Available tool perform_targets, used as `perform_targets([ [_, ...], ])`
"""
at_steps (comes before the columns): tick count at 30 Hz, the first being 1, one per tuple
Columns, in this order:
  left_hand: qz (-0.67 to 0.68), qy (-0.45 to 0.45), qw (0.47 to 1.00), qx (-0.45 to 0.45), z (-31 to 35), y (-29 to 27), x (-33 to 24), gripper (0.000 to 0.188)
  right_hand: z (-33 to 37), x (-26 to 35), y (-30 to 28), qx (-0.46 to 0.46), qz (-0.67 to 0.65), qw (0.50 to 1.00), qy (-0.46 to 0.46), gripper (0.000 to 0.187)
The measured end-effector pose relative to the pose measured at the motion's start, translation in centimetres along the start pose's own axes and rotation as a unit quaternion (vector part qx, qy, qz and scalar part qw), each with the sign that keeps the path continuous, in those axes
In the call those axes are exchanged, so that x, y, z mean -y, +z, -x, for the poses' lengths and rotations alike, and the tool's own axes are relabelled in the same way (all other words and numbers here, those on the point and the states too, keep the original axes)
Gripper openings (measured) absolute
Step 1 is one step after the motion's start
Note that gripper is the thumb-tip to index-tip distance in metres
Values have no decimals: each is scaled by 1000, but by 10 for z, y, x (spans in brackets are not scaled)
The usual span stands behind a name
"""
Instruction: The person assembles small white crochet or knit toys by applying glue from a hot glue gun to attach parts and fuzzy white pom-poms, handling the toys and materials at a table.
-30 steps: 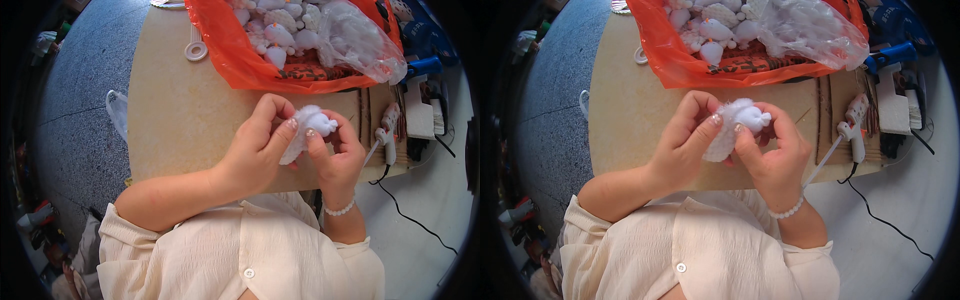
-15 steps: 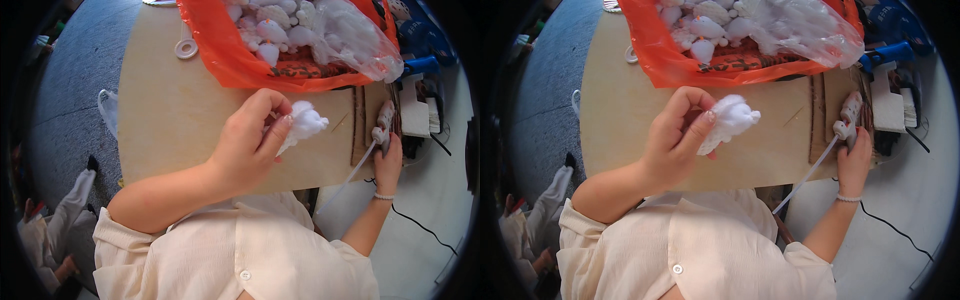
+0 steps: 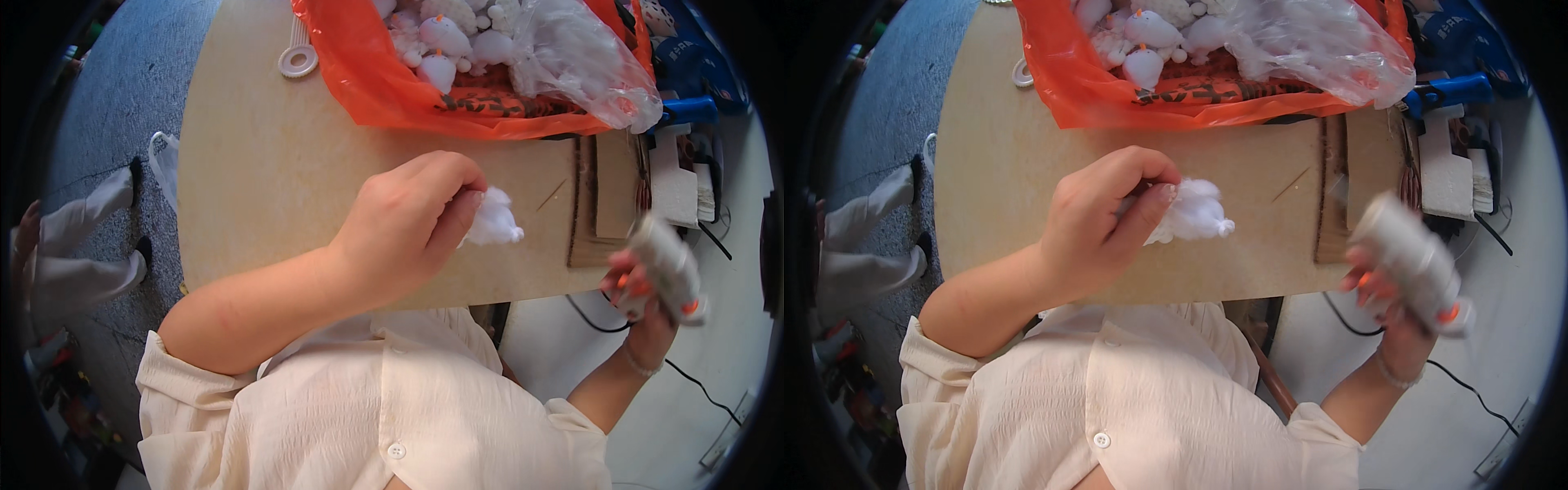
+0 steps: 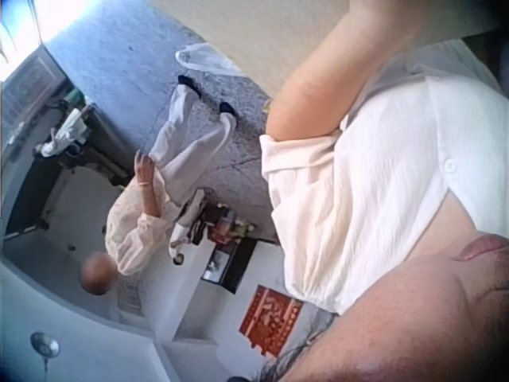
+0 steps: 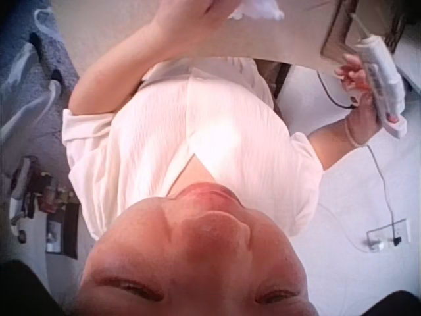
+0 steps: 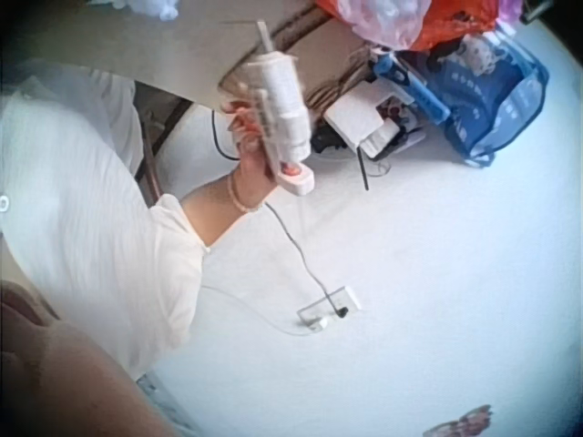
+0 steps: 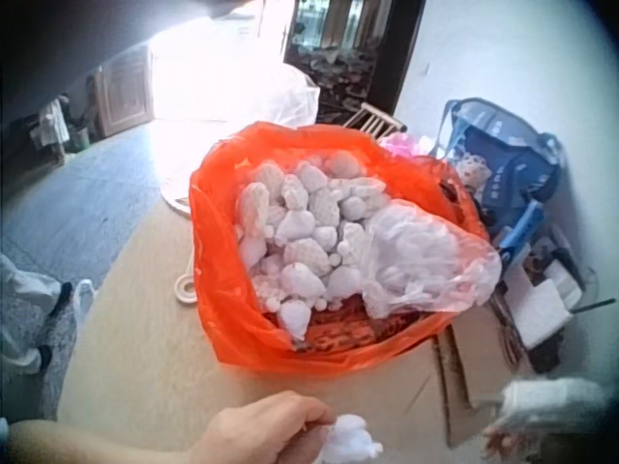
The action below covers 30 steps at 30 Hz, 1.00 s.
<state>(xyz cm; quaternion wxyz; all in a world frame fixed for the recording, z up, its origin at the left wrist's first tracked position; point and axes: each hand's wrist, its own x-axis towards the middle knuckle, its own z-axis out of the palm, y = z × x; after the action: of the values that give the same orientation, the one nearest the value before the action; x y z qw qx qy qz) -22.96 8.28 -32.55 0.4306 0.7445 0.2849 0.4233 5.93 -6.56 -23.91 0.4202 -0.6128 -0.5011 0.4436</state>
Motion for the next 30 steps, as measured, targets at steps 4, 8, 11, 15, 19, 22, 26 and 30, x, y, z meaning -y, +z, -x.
perform_targets([
  [4, -21, 28, 999, 6, 9, -6, 16, 5, -21, 4, 48, 89, 182, 978, -59, 54],
  [8, -26, 41, 999, 13, 14, -11, 23, 6, -35, 10, 72, 102, 255, 960, -59, 41],
  [11, -31, 44, 998, 22, 16, -11, 26, 6, -39, 6, 82, 96, 269, 955, -82, 37],
  [15, -34, 50, 998, 23, 18, -10, 27, 7, -44, 7, 84, 110, 317, 937, -101, 33],
  [19, -34, 48, 998, 26, 18, -9, 28, 7, -47, 7, 84, 105, 343, 926, -119, 29],
  [22, -33, 58, 997, 30, 16, -7, 28, 7, -48, 6, 83, 96, 333, 932, -109, 29],
  [26, -28, 61, 997, 35, 15, -5, 27, 6, -48, 4, 80, 94, 326, 935, -107, 29],
  [30, -33, 69, 997, 29, 13, -3, 28, 7, -47, 0, 76, 87, 325, 935, -112, 30],
])
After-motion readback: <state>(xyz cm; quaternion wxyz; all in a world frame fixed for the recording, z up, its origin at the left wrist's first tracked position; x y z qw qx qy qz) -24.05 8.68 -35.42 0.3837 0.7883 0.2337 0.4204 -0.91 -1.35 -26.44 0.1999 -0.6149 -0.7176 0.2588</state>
